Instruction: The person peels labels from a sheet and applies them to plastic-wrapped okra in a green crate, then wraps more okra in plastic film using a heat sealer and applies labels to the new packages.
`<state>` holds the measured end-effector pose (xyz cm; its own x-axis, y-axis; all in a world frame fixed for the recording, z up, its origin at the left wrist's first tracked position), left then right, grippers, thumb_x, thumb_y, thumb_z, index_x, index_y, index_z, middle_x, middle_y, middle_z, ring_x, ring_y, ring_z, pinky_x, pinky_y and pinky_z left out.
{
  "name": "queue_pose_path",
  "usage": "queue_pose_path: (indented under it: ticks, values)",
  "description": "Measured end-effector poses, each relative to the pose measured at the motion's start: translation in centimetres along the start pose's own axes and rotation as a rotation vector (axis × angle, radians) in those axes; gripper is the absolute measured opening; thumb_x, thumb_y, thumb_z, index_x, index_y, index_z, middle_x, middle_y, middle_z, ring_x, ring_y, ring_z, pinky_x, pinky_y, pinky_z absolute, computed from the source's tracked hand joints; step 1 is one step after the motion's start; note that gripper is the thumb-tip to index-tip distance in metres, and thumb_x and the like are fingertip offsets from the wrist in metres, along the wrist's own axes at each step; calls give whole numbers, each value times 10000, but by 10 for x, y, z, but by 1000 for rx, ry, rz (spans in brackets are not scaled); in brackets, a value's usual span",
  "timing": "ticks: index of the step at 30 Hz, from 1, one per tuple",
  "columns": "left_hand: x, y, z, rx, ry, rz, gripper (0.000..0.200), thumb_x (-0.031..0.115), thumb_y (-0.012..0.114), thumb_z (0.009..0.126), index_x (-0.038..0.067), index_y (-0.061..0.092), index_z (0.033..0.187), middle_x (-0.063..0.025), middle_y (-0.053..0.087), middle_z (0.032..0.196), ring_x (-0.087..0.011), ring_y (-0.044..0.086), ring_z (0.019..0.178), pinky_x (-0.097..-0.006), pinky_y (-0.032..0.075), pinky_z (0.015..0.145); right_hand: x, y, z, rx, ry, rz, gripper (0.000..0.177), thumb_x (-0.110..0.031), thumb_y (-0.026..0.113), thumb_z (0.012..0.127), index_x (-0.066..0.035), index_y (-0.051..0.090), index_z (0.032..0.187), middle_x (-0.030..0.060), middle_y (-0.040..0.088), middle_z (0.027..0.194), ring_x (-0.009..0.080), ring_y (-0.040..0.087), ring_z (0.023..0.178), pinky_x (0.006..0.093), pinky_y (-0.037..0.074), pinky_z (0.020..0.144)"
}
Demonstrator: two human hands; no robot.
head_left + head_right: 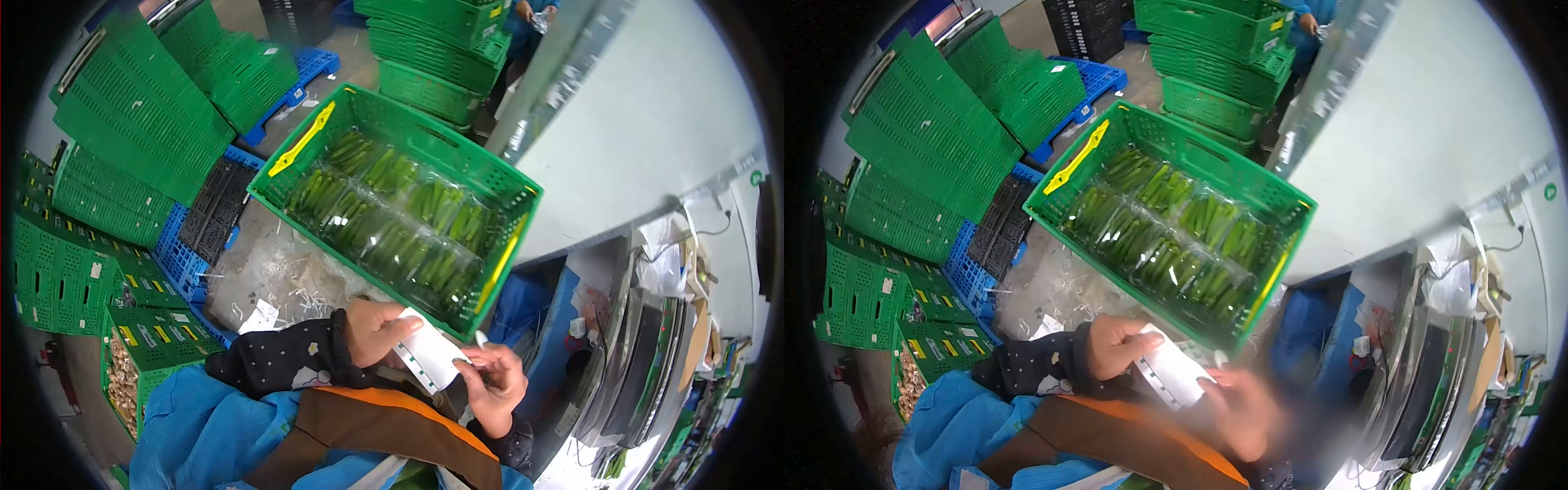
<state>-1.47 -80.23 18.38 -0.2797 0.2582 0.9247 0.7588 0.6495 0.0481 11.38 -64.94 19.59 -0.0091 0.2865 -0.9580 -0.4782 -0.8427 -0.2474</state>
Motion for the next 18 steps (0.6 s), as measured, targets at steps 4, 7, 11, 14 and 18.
queue_pose_path:
  ticks: [4,7,11,14,18]
  values:
    - [-4,-73,-5,57,-74,-78,224,156,502,903,-37,616,909,-64,634,739,-91,582,571,-218,466,481,-43,66,45,-87,-170,-242,261,105,703,667,16,555,862,126,637,772,174,637,682,261,517,619]
    - [-4,-110,-2,72,-2,-62,236,168,494,908,-31,620,905,-73,634,739,-103,588,560,-224,474,472,-57,104,63,-141,-448,-344,258,83,720,625,-12,594,829,122,609,692,245,610,584,283,492,537]
    - [-10,-142,-4,130,-48,-204,250,178,495,911,-34,621,876,-54,632,732,-84,568,564,-233,462,494,-66,140,83,-265,-634,-390,258,89,688,603,-24,590,813,94,612,701,237,602,578,290,490,511]
    - [-10,-157,-7,180,-69,-231,263,185,496,912,-38,620,847,-40,626,707,-68,554,569,-237,451,500,-63,156,97,-347,-713,-355,235,87,693,599,-28,587,775,92,604,697,235,588,584,280,480,508]
    - [9,-176,-13,311,-71,-112,278,198,497,910,-25,627,809,-39,612,653,-75,562,558,-230,441,482,-32,156,126,-453,-12,264,387,108,663,645,-46,493,957,54,594,692,121,546,591,224,424,504]
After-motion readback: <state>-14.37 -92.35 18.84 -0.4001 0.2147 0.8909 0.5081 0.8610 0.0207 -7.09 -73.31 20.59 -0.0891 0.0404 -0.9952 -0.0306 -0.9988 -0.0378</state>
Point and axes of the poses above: each hand's wrist, its own z-axis towards the middle knuckle, its own y-axis out of the palm, x = y × z, the point moved 6 cm from there along z, towards the middle knuckle
